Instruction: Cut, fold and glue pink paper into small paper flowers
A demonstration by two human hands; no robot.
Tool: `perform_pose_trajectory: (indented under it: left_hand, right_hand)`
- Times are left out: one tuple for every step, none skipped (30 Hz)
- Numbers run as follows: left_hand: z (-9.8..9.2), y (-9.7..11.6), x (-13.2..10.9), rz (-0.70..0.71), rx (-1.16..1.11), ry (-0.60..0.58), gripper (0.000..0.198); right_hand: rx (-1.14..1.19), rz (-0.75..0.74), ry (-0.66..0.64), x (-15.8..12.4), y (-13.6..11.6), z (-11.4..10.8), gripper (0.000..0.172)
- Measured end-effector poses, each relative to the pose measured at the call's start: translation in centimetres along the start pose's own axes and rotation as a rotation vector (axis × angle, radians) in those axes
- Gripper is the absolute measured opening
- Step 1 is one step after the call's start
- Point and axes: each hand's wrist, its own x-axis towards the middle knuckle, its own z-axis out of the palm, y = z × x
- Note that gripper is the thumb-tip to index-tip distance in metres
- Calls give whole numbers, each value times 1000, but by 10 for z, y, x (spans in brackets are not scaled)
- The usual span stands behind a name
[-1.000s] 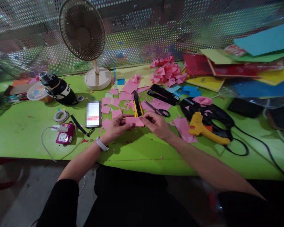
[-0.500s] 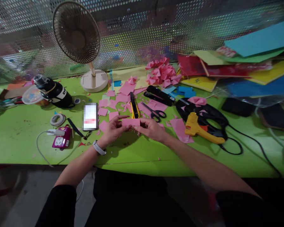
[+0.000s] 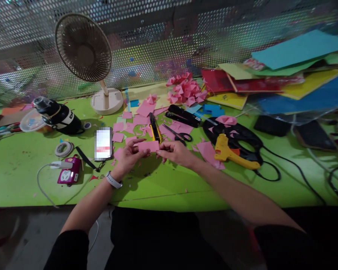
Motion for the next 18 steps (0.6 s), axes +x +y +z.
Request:
perform_pose_trajectory:
  left_hand:
    - [0,0,0,-2,2,0,65]
    - [0,0,0,-7,0,-3,67]
    - [-1,0,0,-15,-3,-11,70]
    - [-1,1,0,-21,-2,-21,73]
    - [-1,0,1,-31,3,-34,77]
    - [-1,0,1,-44,10,-48,80]
    - [-2,0,2,-57,18,-59,83]
    - [-2,-1,2,-63,24,-64,84]
    - [-2,-1,2,-62,29,-64,85]
    - [-3,-2,3,-58,30,-60,85]
    - [-3,-2,3,-55,29,-57,86]
    - [-3,-3,3,-54,24,-56,86]
    - [-4,-3,4,-57,18,-58,87]
    - [-5,-3,4,-61,12,-62,88]
    - [-5,-3,4,-62,6,-65,88]
    - [-6,-3,4,-59,0,-65,89]
    - [-7,-2,4,-53,-6,-64,89]
    - [-8,-2,4,-50,-11,-61,89]
  right_hand:
    - [-2,0,-2,0,0,1,23]
    - [-5,-1,-10,0,1,1,23]
    - [-9,-1,-20,0,1,1,22]
    - [-13,-2,-32,0,2,1,21]
    - [-18,-4,-43,-1,2,2,21]
    - [-23,-7,-50,-1,2,2,21]
    - [-29,-12,-51,-1,3,2,21]
    - [-39,-18,-50,-2,3,2,21]
    - [-50,-23,-48,-2,3,2,22]
    - [-63,-28,-46,-2,3,3,21]
    - [-73,-33,-43,-3,2,3,21]
    - [-80,-38,-41,-3,2,3,20]
    - [-85,-43,-37,-3,1,3,20]
    - [-87,-46,-32,-4,0,3,20]
    - [-86,-47,-27,-4,-2,4,20]
    - [-84,-46,-21,-4,-3,3,20]
    - [-80,-44,-16,-4,-5,3,20]
    - [-75,-42,-10,-5,-6,3,20]
